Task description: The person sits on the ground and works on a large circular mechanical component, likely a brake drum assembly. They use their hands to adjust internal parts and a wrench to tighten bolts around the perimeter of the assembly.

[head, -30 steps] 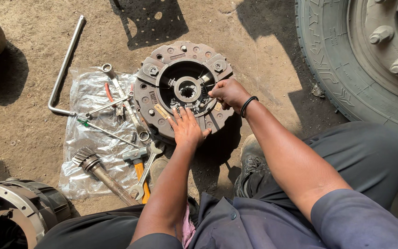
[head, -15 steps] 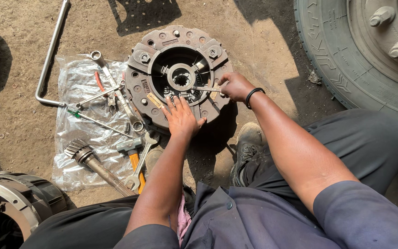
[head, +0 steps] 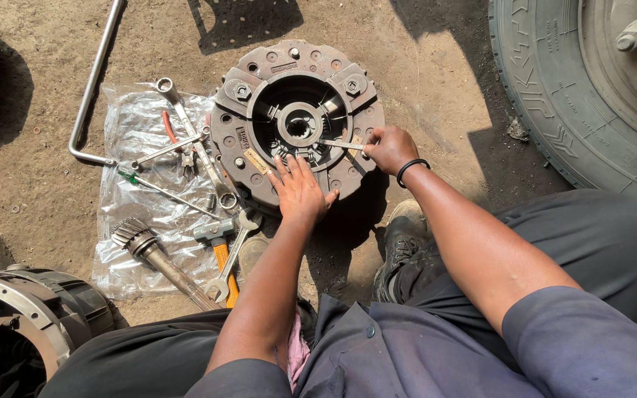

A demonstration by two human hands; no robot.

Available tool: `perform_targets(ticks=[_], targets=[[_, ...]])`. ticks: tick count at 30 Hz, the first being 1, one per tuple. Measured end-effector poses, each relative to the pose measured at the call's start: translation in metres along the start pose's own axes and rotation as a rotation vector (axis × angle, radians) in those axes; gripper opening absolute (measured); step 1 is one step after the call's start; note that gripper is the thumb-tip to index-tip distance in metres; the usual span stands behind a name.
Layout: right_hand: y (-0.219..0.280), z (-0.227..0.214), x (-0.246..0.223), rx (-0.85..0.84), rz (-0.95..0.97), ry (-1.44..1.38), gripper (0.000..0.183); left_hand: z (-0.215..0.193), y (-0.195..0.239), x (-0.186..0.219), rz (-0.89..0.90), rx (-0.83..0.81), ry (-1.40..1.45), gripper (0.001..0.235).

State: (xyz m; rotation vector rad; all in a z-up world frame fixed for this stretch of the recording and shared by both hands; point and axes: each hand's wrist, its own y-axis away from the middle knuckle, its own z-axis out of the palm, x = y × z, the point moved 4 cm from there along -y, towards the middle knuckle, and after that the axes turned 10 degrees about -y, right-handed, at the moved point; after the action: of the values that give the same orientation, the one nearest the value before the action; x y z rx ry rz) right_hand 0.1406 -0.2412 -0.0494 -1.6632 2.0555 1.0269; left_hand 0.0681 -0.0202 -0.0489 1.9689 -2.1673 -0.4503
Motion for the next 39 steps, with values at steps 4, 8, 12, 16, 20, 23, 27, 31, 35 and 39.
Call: perform_targets(ticks=[4, 8, 12, 16, 20, 23, 27, 31, 35, 39], targets=[[0.0, -0.002, -0.002, -0.029, 0.023, -0.004, 0.02, 0.0, -0.001, 0.0, 0.01, -0.003, 0.002, 0.117], [0.008, -0.013, -0.025, -0.142, -0.005, -0.032, 0.02, 0.002, -0.002, 0.001, 0.006, -0.019, 0.003, 0.117], [0.018, -0.064, -0.079, -0.178, 0.004, 0.092, 0.018, 0.002, -0.001, -0.001, 0.013, -0.04, 0.007, 0.117], [0.031, -0.091, -0.114, -0.161, -0.028, -0.019, 0.017, 0.001, -0.002, 0.0, 0.02, -0.044, 0.008, 0.118], [0.027, -0.039, -0.112, -0.045, 0.003, -0.185, 0.016, 0.002, -0.001, -0.001, 0.024, -0.028, -0.005, 0.117], [0.025, 0.005, -0.087, 0.115, -0.053, -0.272, 0.012, 0.002, -0.001, -0.001, 0.024, -0.019, -0.001, 0.117], [0.014, 0.052, -0.06, 0.066, 0.098, -0.835, 0.013, 0.002, -0.001, -0.001, 0.02, -0.008, 0.01, 0.117], [0.005, 0.067, -0.077, -0.084, 0.055, -1.037, 0.016, 0.002, -0.002, -0.001, 0.021, -0.018, 0.0, 0.118], [-0.025, 0.051, -0.107, 0.046, -0.253, -0.857, 0.017, 0.005, -0.002, -0.002, 0.016, 0.002, 0.01, 0.116], [-0.048, 0.027, -0.128, 0.237, -0.324, -0.48, 0.027, 0.004, -0.002, -0.002, 0.013, -0.024, -0.011, 0.118]])
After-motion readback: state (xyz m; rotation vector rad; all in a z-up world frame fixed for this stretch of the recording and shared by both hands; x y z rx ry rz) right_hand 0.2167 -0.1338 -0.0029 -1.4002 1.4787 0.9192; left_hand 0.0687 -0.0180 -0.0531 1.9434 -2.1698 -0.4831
